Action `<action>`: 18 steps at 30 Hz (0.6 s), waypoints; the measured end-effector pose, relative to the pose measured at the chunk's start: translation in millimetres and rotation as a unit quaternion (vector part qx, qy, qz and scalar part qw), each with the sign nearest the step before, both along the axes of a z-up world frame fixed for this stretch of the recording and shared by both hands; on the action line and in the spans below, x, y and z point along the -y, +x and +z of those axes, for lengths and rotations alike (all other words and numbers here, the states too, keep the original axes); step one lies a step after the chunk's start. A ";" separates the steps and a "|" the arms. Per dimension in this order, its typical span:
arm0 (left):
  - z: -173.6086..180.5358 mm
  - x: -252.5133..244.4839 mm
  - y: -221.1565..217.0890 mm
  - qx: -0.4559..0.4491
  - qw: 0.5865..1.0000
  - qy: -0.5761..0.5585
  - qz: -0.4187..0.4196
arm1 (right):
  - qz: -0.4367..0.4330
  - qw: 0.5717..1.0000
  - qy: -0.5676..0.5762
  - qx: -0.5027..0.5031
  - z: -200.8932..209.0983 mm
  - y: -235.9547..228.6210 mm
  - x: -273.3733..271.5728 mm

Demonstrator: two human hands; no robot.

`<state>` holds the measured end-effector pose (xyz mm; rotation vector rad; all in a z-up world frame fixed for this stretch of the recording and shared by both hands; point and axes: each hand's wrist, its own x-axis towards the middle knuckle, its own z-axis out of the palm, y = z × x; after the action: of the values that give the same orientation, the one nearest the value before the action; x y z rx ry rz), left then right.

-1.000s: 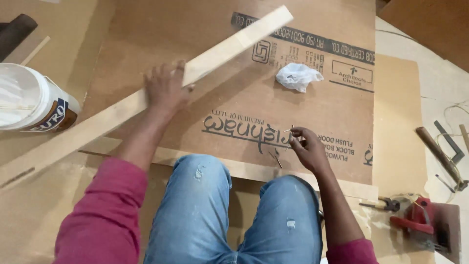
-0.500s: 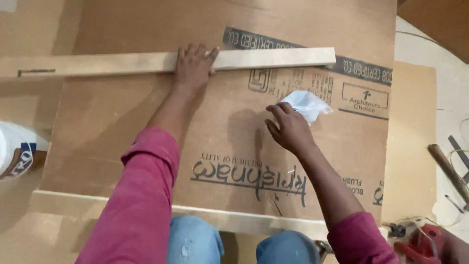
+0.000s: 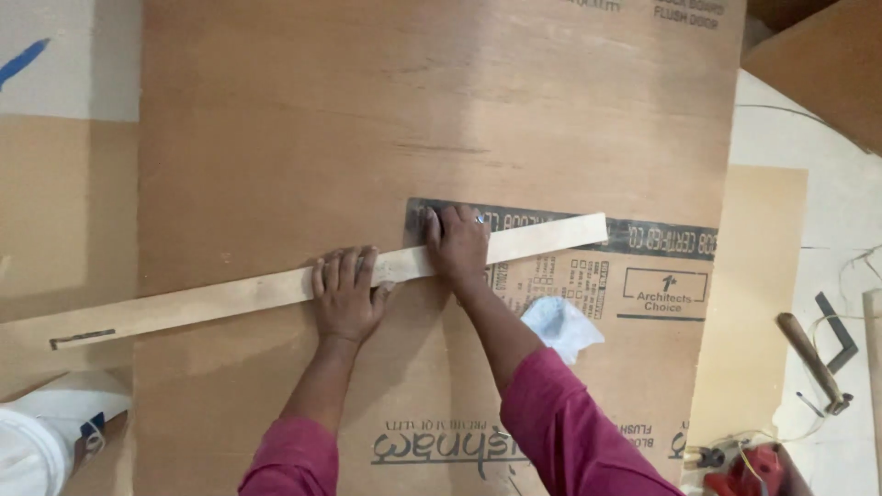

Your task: Applying adhesive to wood strips and nailing them onto a plywood board as part of furniture construction.

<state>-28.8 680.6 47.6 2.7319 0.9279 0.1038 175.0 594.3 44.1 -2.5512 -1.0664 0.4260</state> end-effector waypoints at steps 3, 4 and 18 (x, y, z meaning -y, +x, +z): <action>0.8 0.0 -1.0 -0.014 1.000 -0.016 0.006 | -0.032 0.999 -0.004 0.023 -3.1 -8.0 -7.6; 3.1 4.9 -2.1 -0.018 1.000 -0.025 -0.003 | -0.033 0.998 -0.012 0.049 -0.5 -10.2 -3.9; -15.8 -149.4 -85.8 -0.010 0.965 -0.014 0.260 | -0.029 0.996 -0.067 0.042 0.2 2.5 -16.5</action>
<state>-114.7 829.9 31.8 2.3961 1.6149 0.1570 177.5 610.8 44.3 -2.7322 -1.0230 0.3892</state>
